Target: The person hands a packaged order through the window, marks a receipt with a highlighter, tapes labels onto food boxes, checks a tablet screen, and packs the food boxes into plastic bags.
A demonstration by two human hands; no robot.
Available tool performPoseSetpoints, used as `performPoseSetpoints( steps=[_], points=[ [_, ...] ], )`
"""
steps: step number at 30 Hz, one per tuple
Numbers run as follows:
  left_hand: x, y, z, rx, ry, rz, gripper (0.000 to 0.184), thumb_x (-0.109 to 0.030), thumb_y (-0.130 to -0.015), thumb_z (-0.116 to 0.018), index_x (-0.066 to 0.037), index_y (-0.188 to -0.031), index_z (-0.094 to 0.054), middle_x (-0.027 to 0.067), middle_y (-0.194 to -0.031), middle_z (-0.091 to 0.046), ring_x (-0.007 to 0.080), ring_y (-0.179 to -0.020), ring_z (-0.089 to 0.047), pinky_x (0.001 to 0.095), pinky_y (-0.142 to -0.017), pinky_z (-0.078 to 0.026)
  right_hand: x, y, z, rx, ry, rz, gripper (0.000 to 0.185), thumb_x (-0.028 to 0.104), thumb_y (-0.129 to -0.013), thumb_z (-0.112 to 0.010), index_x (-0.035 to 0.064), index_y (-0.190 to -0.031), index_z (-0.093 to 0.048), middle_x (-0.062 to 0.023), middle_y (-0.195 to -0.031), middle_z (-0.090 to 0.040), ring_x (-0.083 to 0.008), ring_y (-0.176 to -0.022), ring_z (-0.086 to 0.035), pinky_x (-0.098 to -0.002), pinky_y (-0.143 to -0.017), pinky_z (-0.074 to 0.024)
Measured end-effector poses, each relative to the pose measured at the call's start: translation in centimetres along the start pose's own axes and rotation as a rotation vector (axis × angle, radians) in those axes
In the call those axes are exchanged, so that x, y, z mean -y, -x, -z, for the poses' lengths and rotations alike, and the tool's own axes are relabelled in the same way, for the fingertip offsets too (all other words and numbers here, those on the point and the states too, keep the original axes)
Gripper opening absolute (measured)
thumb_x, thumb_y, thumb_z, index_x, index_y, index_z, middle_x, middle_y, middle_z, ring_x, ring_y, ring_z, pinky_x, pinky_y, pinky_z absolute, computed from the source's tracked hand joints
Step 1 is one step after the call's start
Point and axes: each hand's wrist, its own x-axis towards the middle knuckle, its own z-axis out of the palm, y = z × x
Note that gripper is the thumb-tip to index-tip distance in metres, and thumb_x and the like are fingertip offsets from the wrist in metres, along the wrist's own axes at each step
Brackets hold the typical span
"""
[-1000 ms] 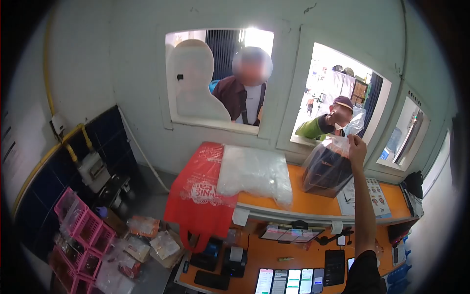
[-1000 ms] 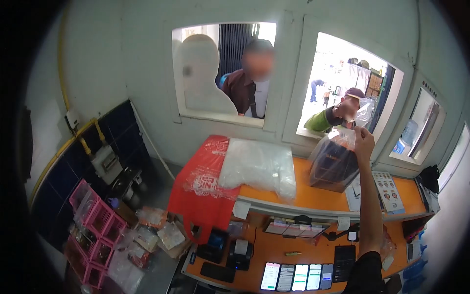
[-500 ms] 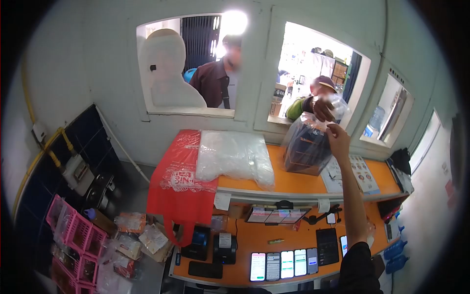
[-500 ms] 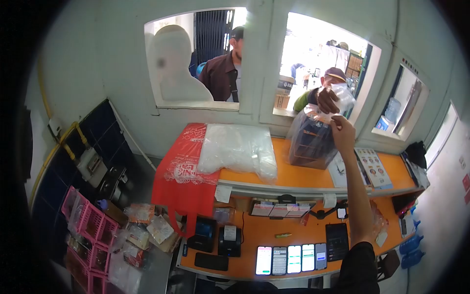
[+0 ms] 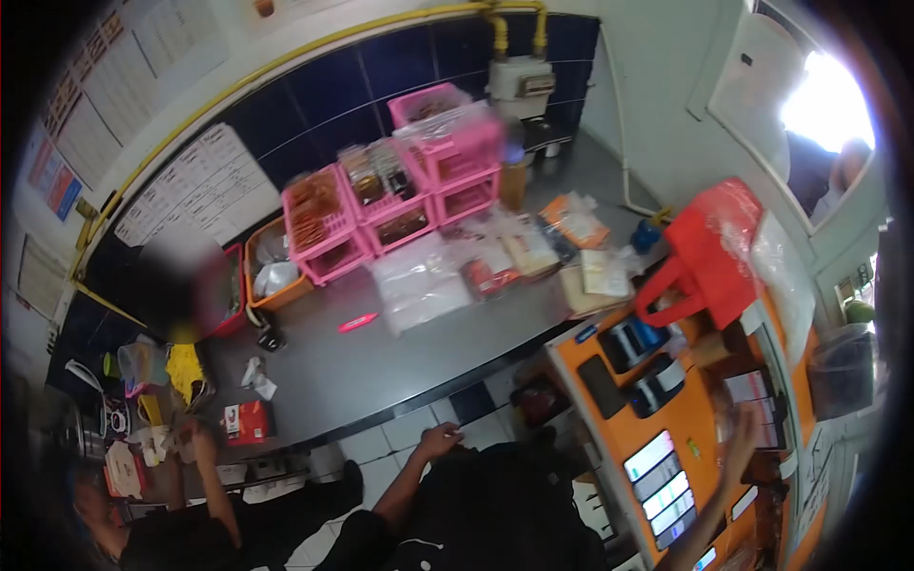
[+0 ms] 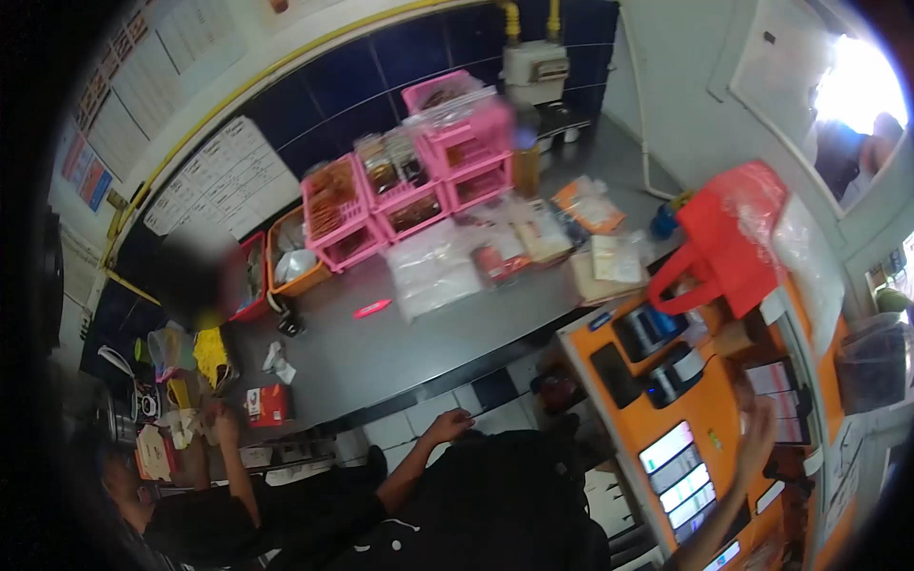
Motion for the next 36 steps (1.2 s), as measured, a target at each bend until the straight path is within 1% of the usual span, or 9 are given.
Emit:
performPoseSetpoints(
  steps=[6,8,13,16,18,22,25,29,36],
  points=[
    [3.6,8.5,9.3,-0.065,0.066,-0.053,0.053,-0.043,-0.091,-0.07,-0.003,-0.124,-0.064,0.016,-0.113,-0.072,0.0272,-0.104,-0.069,0.0367,-0.09,-0.053,3.1,10.6,-29.5,0.578,-0.181,-0.322,0.03,0.02,-0.09,-0.073,-0.0012,-0.072,-0.061,-0.0007,-0.061,-0.055,-0.0095,-0.059,-0.051,-0.0298,-0.054,-0.0405],
    [5.8,11.7,12.3,-0.119,0.11,0.029,0.055,-0.046,-0.09,-0.07,-0.003,-0.124,-0.065,0.017,-0.112,-0.071,0.0282,-0.104,-0.069,0.0375,-0.09,-0.054,10.0,11.6,-36.9,1.03,-0.279,-0.176,0.026,0.025,-0.091,-0.072,-0.0004,-0.091,-0.07,-0.0043,-0.075,-0.063,-0.0116,-0.07,-0.058,-0.0291,-0.063,-0.0476],
    [11.5,16.6,16.0,-0.33,0.348,0.103,0.057,-0.047,-0.09,-0.071,-0.003,-0.126,-0.064,0.0178,-0.118,-0.07,0.0262,-0.107,-0.068,0.0373,-0.093,-0.053,17.7,12.3,-53.5,1.344,-0.083,0.332,0.054,0.03,-0.087,-0.076,0.0082,-0.134,-0.058,-0.0147,-0.125,-0.064,-0.0265,-0.103,-0.066,-0.0396,-0.09,-0.0536],
    [13.5,21.6,14.7,-0.457,0.457,0.229,0.056,-0.045,-0.09,-0.073,-0.002,-0.125,-0.064,0.017,-0.116,-0.071,0.0255,-0.106,-0.068,0.0376,-0.094,-0.052,21.2,10.4,-62.6,1.187,-0.004,0.352,0.057,0.027,-0.087,-0.077,0.0082,-0.136,-0.056,-0.0189,-0.132,-0.06,-0.0342,-0.118,-0.06,-0.0421,-0.099,-0.0493],
    [14.8,24.0,13.4,-0.442,0.42,0.352,0.057,-0.045,-0.09,-0.073,-0.002,-0.126,-0.063,0.0161,-0.116,-0.071,0.0263,-0.106,-0.068,0.0377,-0.094,-0.052,17.0,8.2,-70.7,0.969,-0.1,0.639,0.056,0.017,-0.09,-0.069,-0.0016,-0.138,-0.049,-0.0256,-0.138,-0.052,-0.0402,-0.131,-0.048,-0.044,-0.112,-0.0377],
    [14.2,28.9,10.9,-0.503,0.703,0.444,0.058,-0.047,-0.091,-0.071,-0.004,-0.129,-0.062,0.0137,-0.117,-0.071,0.0227,-0.105,-0.067,0.0364,-0.09,-0.052,8.5,2.7,-81.2,0.786,0.25,0.929,0.032,0.01,-0.094,-0.054,0.0002,-0.125,-0.058,-0.0263,-0.129,-0.058,-0.0425,-0.123,-0.053,-0.0486,-0.104,-0.0428],
    [15.0,31.5,8.1,-0.683,0.711,0.415,0.057,-0.048,-0.091,-0.07,-0.007,-0.13,-0.062,0.0111,-0.115,-0.071,0.0215,-0.104,-0.066,0.0363,-0.091,-0.052,13.3,2.6,-80.7,0.835,0.118,0.55,0.013,0.012,-0.095,-0.051,0.0054,-0.103,-0.058,-0.0284,-0.093,-0.067,-0.0484,-0.088,-0.065,-0.055,-0.078,-0.05],
    [12.1,33.2,8.7,-0.676,0.999,0.657,0.053,-0.044,-0.092,-0.071,-0.008,-0.129,-0.063,0.0072,-0.112,-0.07,0.0183,-0.103,-0.065,0.0343,-0.088,-0.051,15.7,2.7,-80.6,0.931,0.315,0.604,0.016,0.022,-0.094,-0.057,0.007,-0.097,-0.056,-0.0243,-0.082,-0.067,-0.0462,-0.08,-0.066,-0.0531,-0.073,-0.0504],
    [11.9,27.7,20.6,-1.148,1.196,0.42,0.073,-0.036,-0.091,-0.074,-0.004,-0.145,-0.036,0.0105,-0.127,-0.059,0.0192,-0.11,-0.06,0.0354,-0.087,-0.05,10.7,3.2,-80.3,0.952,0.017,0.455,0.016,0.021,-0.094,-0.059,0.0097,-0.105,-0.057,-0.0144,-0.076,-0.067,-0.0365,-0.072,-0.068,-0.0453,-0.069,-0.0517]
  ],
)
